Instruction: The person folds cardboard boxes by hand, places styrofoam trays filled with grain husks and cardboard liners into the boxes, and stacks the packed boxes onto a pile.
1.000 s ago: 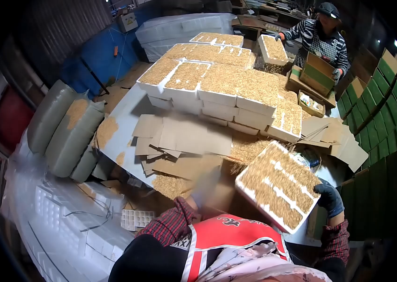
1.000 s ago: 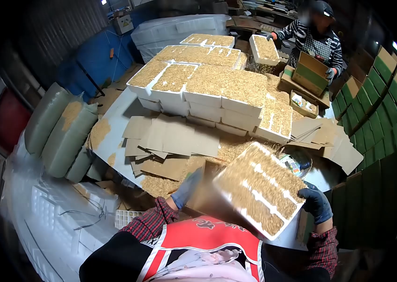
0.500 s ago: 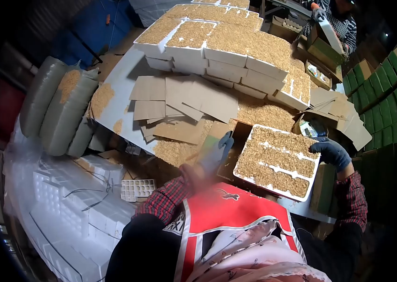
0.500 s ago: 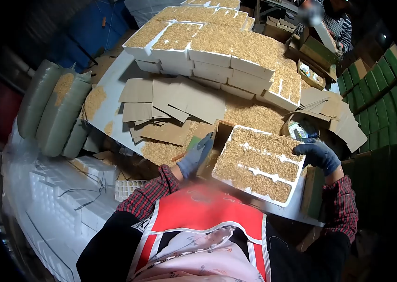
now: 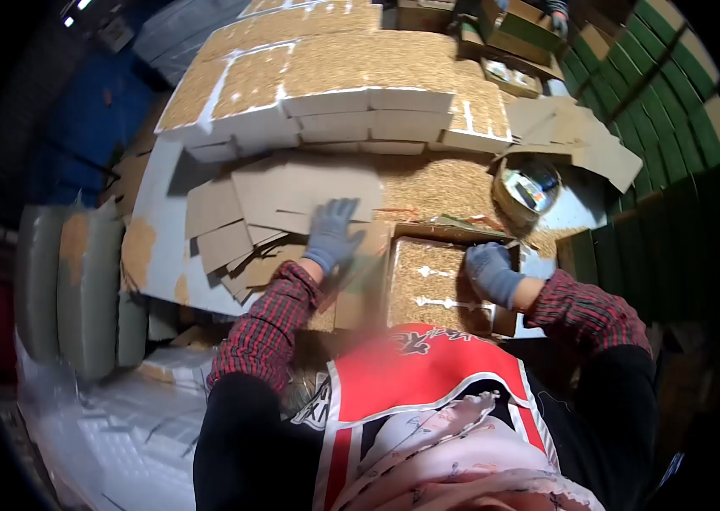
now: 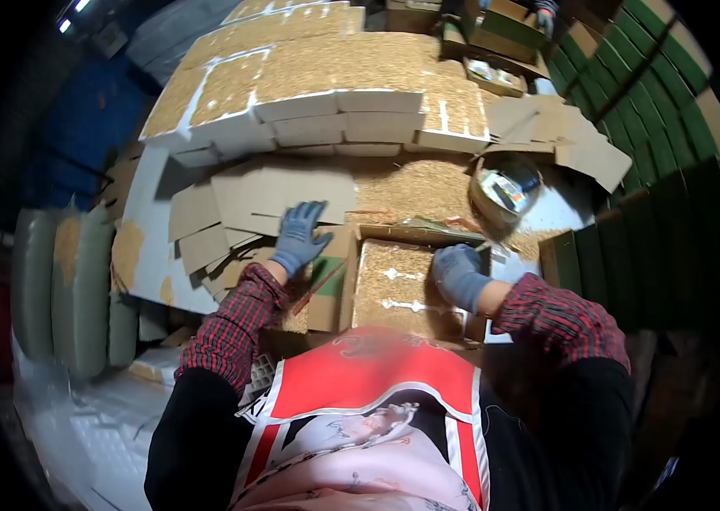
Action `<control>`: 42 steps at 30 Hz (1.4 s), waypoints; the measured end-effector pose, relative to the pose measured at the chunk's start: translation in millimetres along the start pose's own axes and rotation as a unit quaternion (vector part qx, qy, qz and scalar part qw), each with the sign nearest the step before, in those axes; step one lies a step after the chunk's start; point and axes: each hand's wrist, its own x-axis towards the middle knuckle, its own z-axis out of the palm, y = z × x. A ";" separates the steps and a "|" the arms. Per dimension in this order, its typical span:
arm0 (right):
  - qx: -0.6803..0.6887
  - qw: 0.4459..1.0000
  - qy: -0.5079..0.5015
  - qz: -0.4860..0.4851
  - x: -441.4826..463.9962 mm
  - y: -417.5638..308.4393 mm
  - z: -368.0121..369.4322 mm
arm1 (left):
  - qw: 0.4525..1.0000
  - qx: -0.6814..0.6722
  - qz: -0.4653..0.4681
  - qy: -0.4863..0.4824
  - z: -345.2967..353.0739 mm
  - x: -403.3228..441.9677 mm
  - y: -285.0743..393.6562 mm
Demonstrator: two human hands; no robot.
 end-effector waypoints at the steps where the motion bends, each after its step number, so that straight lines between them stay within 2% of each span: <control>1: -0.014 0.999 -0.029 -0.030 6.2 -10.7 7.2 | 0.986 0.164 -0.004 -0.002 17.7 6.0 -29.5; 2: -0.011 1.000 -0.009 0.006 -2.1 -10.4 15.8 | 0.947 0.285 -0.063 -0.135 29.8 27.0 -66.6; 3: -0.023 0.999 0.032 -0.003 3.4 -22.2 12.7 | 0.931 0.282 -0.102 -0.206 16.9 35.5 -65.3; 5: 0.153 0.988 0.021 0.020 4.2 -6.5 14.9 | 0.945 0.201 -0.106 -0.235 26.7 42.9 -93.2; 6: 0.253 0.962 0.091 -0.046 -0.9 14.3 13.4 | 0.952 0.210 -0.072 -0.210 27.9 40.9 -94.9; 7: 0.433 0.884 0.153 -0.083 -7.2 36.9 11.2 | 0.959 0.187 -0.050 -0.206 30.6 41.6 -96.1; 8: 0.561 0.820 0.108 -0.047 -27.2 61.2 -20.9 | 0.974 0.163 -0.030 -0.156 34.8 38.0 -99.8; 9: 0.598 0.769 0.214 -0.068 -26.2 87.7 -19.2 | 0.985 0.140 -0.011 -0.104 38.1 34.9 -103.9; 10: 0.640 0.709 0.296 -0.002 -6.5 111.4 6.0 | 0.991 0.124 -0.001 -0.050 35.7 35.5 -100.4; 11: 0.628 0.707 0.305 0.110 1.4 138.2 5.9 | 0.994 0.109 0.008 0.003 28.2 36.0 -94.0; 12: 0.458 0.770 0.405 0.183 26.1 167.9 33.6 | 0.994 0.079 0.018 0.069 18.3 41.2 -83.3; 13: 0.319 0.837 0.363 0.256 51.0 188.6 71.2 | 0.993 0.058 0.013 0.099 7.4 46.6 -71.5; 14: 0.251 0.873 0.292 0.301 54.8 195.2 76.5 | 0.991 0.036 0.009 0.131 -3.7 51.7 -57.8; 15: 0.190 0.884 0.290 0.314 62.3 198.9 94.4 | 0.986 0.014 0.003 0.164 -14.8 55.7 -43.2; 17: 0.235 0.902 0.222 0.286 76.5 213.2 129.3 | 0.980 -0.019 0.026 0.197 -40.8 57.3 -8.2; 19: 0.304 0.830 0.363 0.295 66.3 210.4 128.7 | 0.975 -0.055 0.045 0.211 -68.1 52.2 31.7; 20: 0.360 0.783 0.401 0.311 59.1 204.8 121.7 | 0.975 -0.067 0.055 0.206 -78.4 48.0 49.6; 21: 0.459 0.723 0.429 0.287 48.6 197.5 112.8 | 0.976 -0.061 0.073 0.197 -86.2 43.1 64.1; 24: 0.602 0.614 0.447 0.247 25.5 173.2 91.8 | 0.977 -0.080 0.097 0.174 -106.6 33.0 101.6; 25: 0.607 0.606 0.465 0.220 9.2 155.9 69.5 | 0.974 -0.090 0.099 0.180 -113.5 31.8 113.1; 28: 0.542 0.647 0.514 0.151 -26.0 125.0 23.4 | 0.974 -0.104 0.095 0.179 -118.9 26.1 129.6; 31: 0.605 0.604 0.483 0.190 -6.3 139.1 39.9 | 0.974 -0.104 0.103 0.175 -117.8 22.2 142.5; 32: 0.615 0.580 0.505 0.176 -7.4 138.0 36.7 | 0.975 -0.090 0.107 0.172 -116.6 18.1 146.0; 33: 0.553 0.631 0.517 0.173 -25.0 130.2 13.6 | 0.977 -0.073 0.108 0.171 -117.5 17.8 148.0; 35: 0.419 0.721 0.551 0.029 -48.3 101.4 -8.0 | 0.974 -0.057 0.131 0.178 -129.5 13.0 167.8; 37: 0.266 0.828 0.482 -0.103 -66.5 58.4 -1.3 | 0.974 -0.028 0.154 0.161 -128.0 2.2 181.7; 38: 0.181 0.861 0.454 -0.143 -66.3 37.7 21.1 | 0.976 -0.014 0.175 0.127 -121.6 -6.8 188.0; 39: 0.205 0.877 0.412 -0.141 -76.8 33.0 33.7 | 0.977 -0.019 0.205 0.063 -113.2 -16.1 193.9; 41: 0.378 0.778 0.497 -0.065 -89.3 52.2 36.2 | 0.961 0.038 0.267 -0.055 -92.8 -30.1 213.1; 42: 0.395 0.759 0.516 0.033 -100.5 63.8 37.4 | 0.948 0.025 0.294 -0.121 -60.7 -38.1 209.8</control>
